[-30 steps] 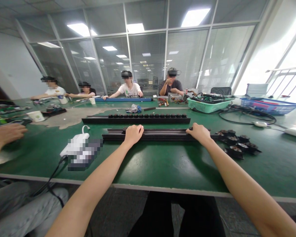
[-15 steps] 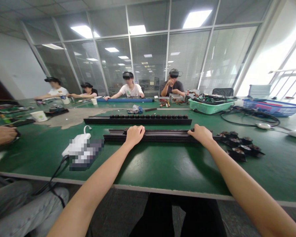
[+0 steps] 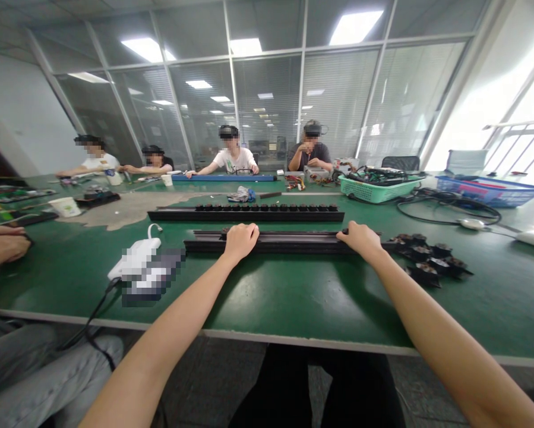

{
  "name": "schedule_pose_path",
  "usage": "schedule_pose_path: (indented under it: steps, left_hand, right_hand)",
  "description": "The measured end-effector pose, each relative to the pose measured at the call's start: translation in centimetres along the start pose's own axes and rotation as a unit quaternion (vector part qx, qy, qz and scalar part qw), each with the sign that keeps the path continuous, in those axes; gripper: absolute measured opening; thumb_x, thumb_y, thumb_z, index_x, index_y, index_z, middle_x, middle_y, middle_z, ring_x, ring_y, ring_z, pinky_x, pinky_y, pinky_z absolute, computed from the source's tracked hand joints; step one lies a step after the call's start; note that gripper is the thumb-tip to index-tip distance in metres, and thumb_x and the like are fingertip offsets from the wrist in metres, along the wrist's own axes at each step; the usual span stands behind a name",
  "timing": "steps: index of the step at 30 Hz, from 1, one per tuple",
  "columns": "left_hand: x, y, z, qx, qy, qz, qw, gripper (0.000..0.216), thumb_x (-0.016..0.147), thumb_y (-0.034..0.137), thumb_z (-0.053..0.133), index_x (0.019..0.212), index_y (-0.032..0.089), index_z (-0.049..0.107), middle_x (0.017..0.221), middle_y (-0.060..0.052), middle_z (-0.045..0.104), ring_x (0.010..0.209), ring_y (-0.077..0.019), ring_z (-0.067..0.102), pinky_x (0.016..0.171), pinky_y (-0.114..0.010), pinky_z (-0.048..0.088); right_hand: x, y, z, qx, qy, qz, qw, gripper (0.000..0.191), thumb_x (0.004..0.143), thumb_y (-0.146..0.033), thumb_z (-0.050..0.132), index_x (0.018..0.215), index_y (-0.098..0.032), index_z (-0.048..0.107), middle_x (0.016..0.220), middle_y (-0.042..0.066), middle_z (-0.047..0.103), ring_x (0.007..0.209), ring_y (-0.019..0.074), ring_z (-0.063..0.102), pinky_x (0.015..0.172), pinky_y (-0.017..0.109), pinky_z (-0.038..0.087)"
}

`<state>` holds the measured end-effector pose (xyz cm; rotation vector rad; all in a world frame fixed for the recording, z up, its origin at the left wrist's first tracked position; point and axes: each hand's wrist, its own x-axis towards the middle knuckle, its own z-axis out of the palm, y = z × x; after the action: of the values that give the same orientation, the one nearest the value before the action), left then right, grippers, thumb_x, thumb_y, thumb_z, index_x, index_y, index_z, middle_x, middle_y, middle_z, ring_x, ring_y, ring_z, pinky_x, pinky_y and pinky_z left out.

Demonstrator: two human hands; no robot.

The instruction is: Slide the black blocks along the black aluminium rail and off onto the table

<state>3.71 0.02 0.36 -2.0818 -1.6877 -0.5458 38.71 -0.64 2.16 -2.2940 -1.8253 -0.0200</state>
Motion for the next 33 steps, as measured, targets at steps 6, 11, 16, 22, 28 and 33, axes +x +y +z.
schedule_pose_path:
  steps: [6,11,16,22,28,33]
  left_hand:
    - [0.02,0.03,-0.06,-0.006,-0.005,-0.003,1.000,0.046,0.103,0.038,0.029,0.100,0.023,0.073,0.093,-0.010,0.074,0.089,-0.0237,0.067,0.079,-0.033,0.043]
    - [-0.02,0.05,-0.03,-0.004,-0.005,-0.003,1.000,0.047,0.104,0.038,0.029,0.100,0.023,0.073,0.093,-0.010,0.074,0.090,-0.0237,0.067,0.079,-0.033,0.044]
    - [-0.11,0.16,-0.17,-0.004,-0.004,0.000,1.000,0.046,0.104,0.037,0.029,0.099,0.022,0.072,0.093,-0.009,0.074,0.090,-0.0235,0.067,0.078,-0.033,0.043]
    - [-0.14,0.21,-0.25,-0.002,-0.003,-0.001,1.000,0.047,0.104,0.038,0.028,0.098,0.022,0.072,0.093,-0.010,0.073,0.089,-0.0241,0.067,0.077,-0.033,0.043]
    - [-0.11,0.24,-0.36,-0.009,-0.014,-0.011,1.000,0.046,0.103,0.039,0.029,0.100,0.022,0.072,0.094,-0.010,0.073,0.091,-0.0235,0.066,0.080,-0.033,0.044]
    - [-0.10,0.25,-0.40,-0.006,-0.015,-0.010,1.000,0.046,0.103,0.039,0.029,0.100,0.022,0.072,0.094,-0.010,0.073,0.090,-0.0235,0.066,0.079,-0.033,0.043]
  right_hand:
    - [0.03,-0.04,-0.01,-0.001,0.001,0.000,1.000,0.045,0.095,-0.047,0.048,0.120,-0.012,0.061,0.113,0.021,0.070,0.108,0.0331,0.068,0.083,0.038,0.052]
    - [0.20,0.05,0.18,-0.005,0.001,0.000,1.000,0.046,0.094,-0.048,0.050,0.120,-0.011,0.062,0.113,0.022,0.070,0.110,0.0325,0.067,0.084,0.038,0.052]
    - [0.19,-0.02,0.26,-0.004,0.006,0.005,1.000,0.045,0.095,-0.047,0.049,0.119,-0.011,0.062,0.113,0.022,0.070,0.110,0.0333,0.067,0.084,0.039,0.052]
    - [0.25,-0.02,0.26,0.004,0.002,0.015,1.000,0.046,0.094,-0.048,0.049,0.120,-0.012,0.062,0.114,0.021,0.070,0.110,0.0342,0.067,0.084,0.040,0.052]
    - [0.32,0.00,0.30,0.002,0.002,0.017,1.000,0.047,0.094,-0.049,0.050,0.120,-0.012,0.062,0.114,0.022,0.070,0.110,0.0334,0.067,0.084,0.040,0.052]
    - [0.29,-0.06,0.32,0.001,0.004,0.026,1.000,0.047,0.094,-0.049,0.051,0.120,-0.012,0.062,0.115,0.022,0.069,0.110,0.0340,0.067,0.084,0.041,0.052]
